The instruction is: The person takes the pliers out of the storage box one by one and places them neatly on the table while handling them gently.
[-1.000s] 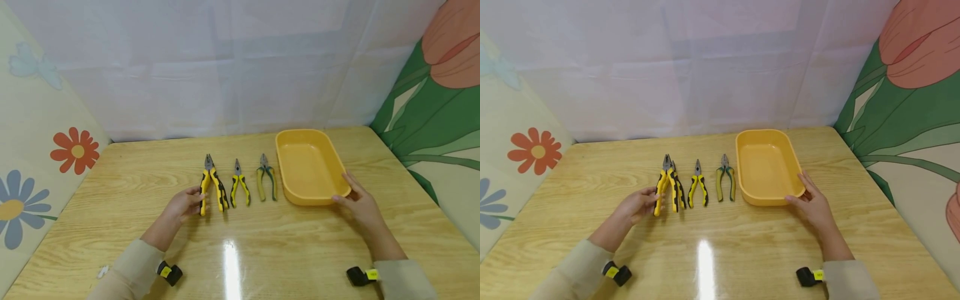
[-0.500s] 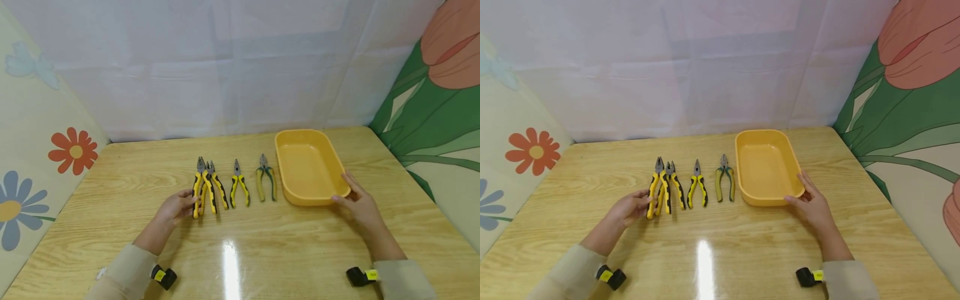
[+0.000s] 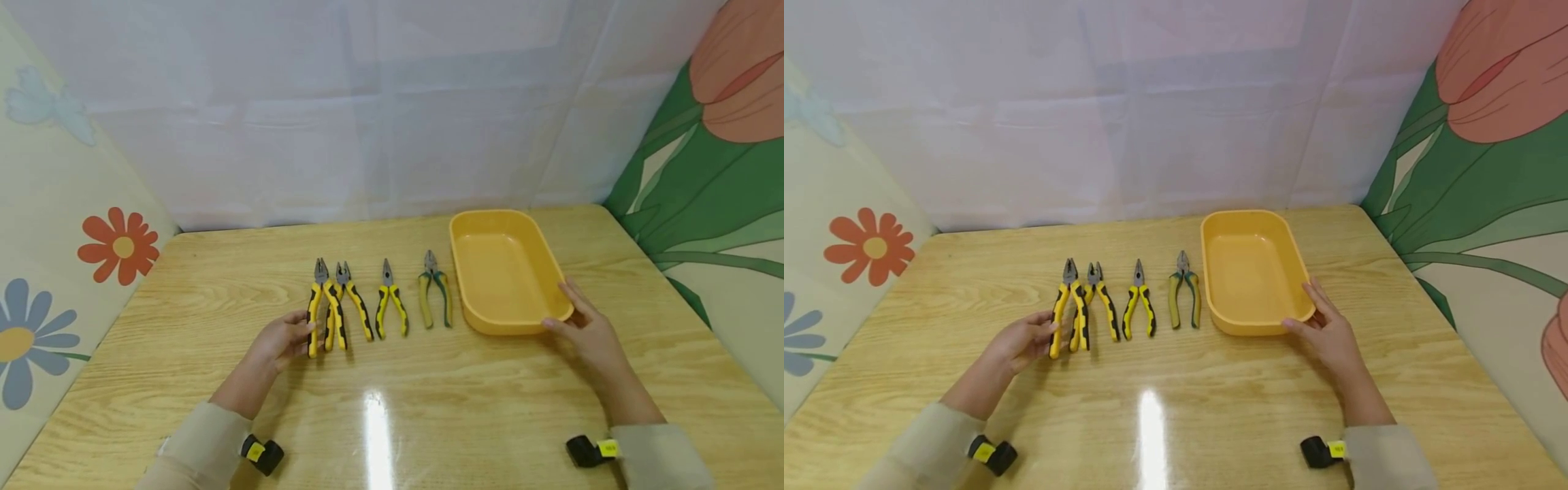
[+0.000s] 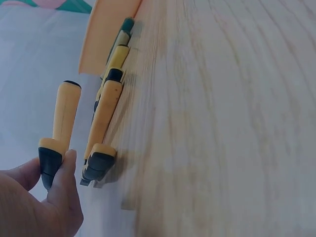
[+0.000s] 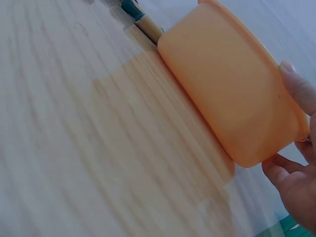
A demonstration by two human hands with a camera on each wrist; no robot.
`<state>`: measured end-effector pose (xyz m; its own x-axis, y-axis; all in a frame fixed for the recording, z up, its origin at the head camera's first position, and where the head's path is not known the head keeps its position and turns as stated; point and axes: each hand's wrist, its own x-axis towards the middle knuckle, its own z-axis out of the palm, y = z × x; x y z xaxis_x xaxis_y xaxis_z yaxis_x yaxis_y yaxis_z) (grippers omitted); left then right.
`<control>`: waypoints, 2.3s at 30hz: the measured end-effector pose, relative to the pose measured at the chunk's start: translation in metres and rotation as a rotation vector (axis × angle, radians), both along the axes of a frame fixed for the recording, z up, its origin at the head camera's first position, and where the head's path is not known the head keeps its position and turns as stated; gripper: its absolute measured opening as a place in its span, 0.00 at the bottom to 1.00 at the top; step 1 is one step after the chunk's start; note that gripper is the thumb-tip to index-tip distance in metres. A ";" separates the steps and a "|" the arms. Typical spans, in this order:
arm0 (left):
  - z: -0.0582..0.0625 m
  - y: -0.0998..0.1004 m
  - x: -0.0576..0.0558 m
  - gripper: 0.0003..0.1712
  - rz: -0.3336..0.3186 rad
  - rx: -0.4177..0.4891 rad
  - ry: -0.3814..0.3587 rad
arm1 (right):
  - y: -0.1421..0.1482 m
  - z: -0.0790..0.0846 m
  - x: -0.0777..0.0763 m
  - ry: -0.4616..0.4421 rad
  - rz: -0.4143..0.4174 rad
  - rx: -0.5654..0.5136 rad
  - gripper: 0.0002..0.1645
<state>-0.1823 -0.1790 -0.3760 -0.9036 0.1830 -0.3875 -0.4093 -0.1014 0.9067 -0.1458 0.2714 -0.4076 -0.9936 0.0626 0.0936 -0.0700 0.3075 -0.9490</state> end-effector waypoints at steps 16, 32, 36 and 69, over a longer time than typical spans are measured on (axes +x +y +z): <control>-0.001 -0.012 0.001 0.32 0.050 -0.003 -0.048 | 0.002 -0.003 -0.001 0.003 0.004 0.035 0.41; -0.005 -0.027 -0.001 0.33 0.032 0.005 -0.039 | 0.002 -0.003 -0.003 0.013 0.015 -0.020 0.42; -0.007 -0.030 -0.002 0.32 0.037 -0.007 -0.046 | 0.001 -0.003 -0.003 0.012 0.013 -0.017 0.42; -0.008 -0.040 -0.010 0.32 0.137 -0.104 -0.148 | -0.001 0.001 -0.001 0.019 0.009 -0.008 0.41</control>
